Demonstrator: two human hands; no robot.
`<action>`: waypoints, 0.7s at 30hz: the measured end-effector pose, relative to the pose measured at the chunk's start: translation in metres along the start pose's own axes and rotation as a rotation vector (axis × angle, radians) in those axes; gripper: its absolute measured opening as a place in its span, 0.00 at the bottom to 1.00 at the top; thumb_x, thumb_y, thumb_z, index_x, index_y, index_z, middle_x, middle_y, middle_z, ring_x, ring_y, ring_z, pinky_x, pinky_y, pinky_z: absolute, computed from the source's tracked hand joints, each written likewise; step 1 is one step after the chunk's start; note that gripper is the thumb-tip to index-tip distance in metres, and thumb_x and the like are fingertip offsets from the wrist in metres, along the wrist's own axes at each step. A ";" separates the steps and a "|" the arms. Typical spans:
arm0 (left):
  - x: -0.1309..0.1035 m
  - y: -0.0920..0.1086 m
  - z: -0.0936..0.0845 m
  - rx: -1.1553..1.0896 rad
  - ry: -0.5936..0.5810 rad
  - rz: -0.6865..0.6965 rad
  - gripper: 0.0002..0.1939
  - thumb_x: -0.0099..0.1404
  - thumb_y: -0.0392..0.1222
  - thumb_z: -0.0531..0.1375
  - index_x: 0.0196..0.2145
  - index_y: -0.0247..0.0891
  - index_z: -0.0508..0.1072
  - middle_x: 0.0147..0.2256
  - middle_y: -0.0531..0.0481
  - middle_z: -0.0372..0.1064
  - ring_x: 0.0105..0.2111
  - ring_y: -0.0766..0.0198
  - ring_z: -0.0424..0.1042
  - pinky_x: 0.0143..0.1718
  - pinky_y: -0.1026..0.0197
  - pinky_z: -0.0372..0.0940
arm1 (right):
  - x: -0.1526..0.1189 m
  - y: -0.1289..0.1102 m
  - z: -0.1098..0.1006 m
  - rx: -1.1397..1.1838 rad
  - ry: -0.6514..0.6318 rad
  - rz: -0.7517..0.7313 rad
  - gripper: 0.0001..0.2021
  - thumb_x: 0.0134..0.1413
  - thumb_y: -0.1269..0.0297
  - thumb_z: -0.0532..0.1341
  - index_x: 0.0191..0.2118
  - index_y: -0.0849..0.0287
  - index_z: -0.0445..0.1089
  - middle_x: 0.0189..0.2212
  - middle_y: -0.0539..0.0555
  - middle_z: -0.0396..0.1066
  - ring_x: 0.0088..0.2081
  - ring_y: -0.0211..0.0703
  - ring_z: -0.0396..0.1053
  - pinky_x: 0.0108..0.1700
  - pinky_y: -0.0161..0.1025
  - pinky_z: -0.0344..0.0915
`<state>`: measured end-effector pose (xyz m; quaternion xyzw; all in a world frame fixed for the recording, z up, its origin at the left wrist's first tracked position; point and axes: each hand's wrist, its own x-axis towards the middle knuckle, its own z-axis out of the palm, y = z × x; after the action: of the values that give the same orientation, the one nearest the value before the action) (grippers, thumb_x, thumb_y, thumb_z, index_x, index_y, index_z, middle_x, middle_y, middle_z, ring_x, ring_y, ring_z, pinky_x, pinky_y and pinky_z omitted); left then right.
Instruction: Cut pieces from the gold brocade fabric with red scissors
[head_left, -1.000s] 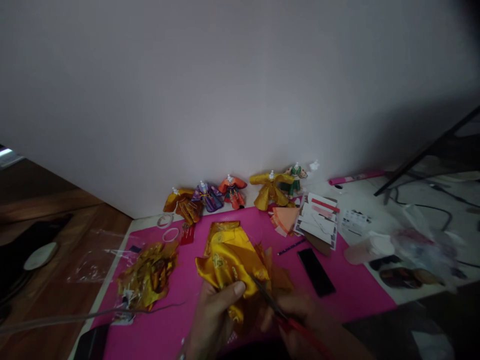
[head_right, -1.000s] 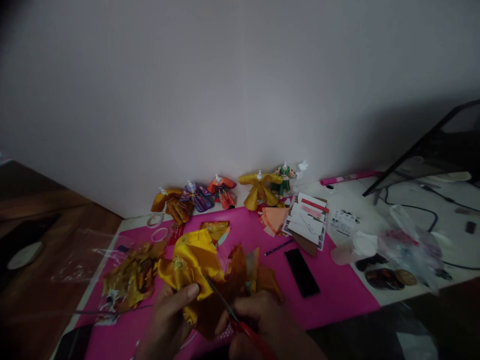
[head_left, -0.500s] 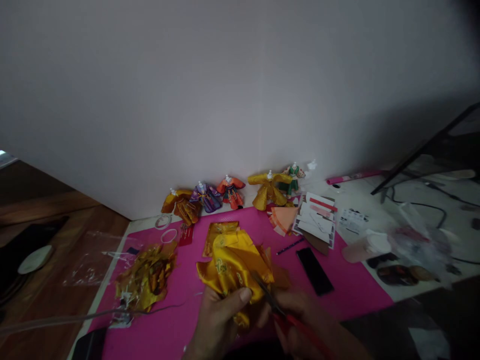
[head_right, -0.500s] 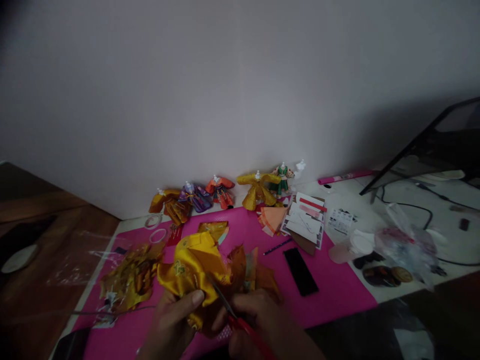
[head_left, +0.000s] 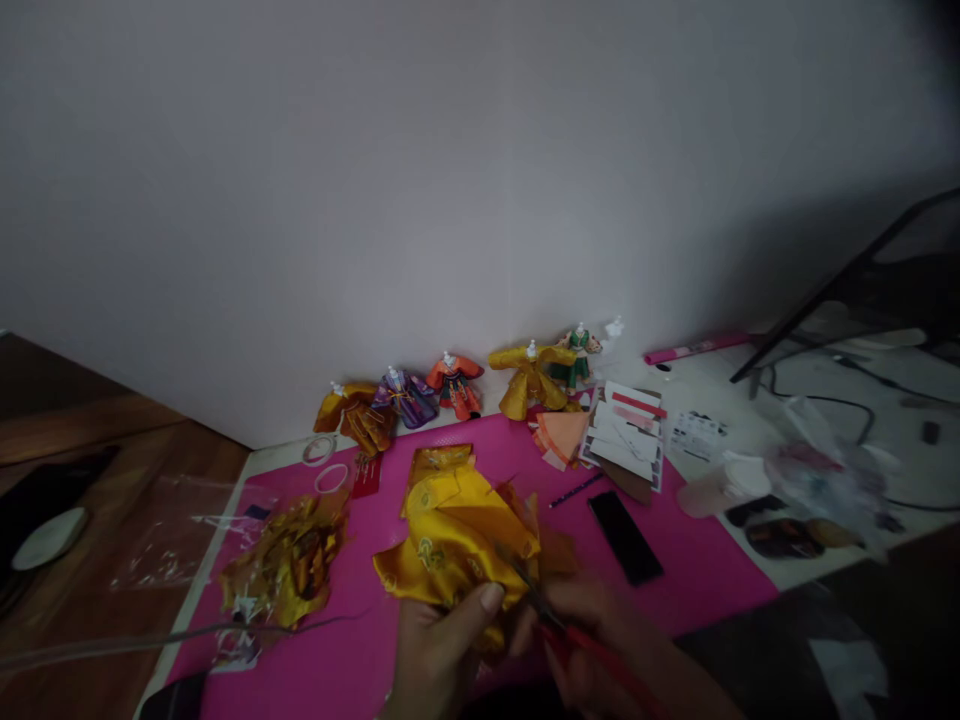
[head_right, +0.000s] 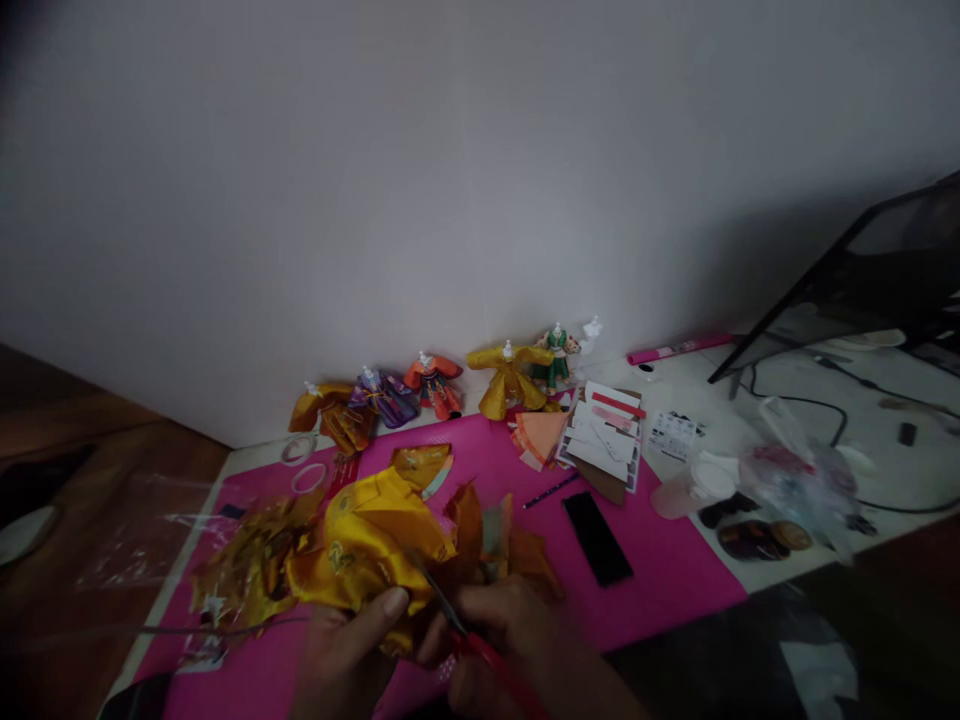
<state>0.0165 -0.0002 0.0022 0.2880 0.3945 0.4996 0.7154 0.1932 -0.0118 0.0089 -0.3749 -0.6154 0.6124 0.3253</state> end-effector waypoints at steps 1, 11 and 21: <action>0.000 0.000 0.000 0.003 -0.008 0.002 0.16 0.53 0.50 0.71 0.32 0.35 0.79 0.18 0.53 0.68 0.17 0.68 0.64 0.21 0.65 0.62 | -0.001 0.000 0.000 -0.004 0.010 0.001 0.39 0.54 0.26 0.48 0.43 0.58 0.78 0.36 0.57 0.74 0.40 0.48 0.72 0.48 0.43 0.70; 0.000 -0.003 -0.006 0.047 -0.006 -0.001 0.16 0.55 0.51 0.70 0.33 0.34 0.80 0.17 0.51 0.70 0.17 0.67 0.65 0.20 0.65 0.62 | 0.004 -0.007 0.000 0.043 -0.036 -0.028 0.39 0.55 0.27 0.48 0.37 0.61 0.76 0.33 0.56 0.74 0.35 0.44 0.71 0.40 0.40 0.68; 0.000 -0.005 -0.008 0.019 0.043 0.002 0.16 0.53 0.50 0.72 0.31 0.35 0.78 0.24 0.49 0.74 0.20 0.67 0.68 0.22 0.64 0.64 | 0.004 0.012 0.003 0.082 -0.048 -0.050 0.36 0.57 0.30 0.52 0.38 0.63 0.76 0.34 0.56 0.73 0.38 0.44 0.72 0.45 0.40 0.68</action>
<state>0.0121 -0.0018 -0.0063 0.2846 0.4142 0.5026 0.7034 0.1891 -0.0105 -0.0030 -0.3309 -0.6066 0.6376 0.3405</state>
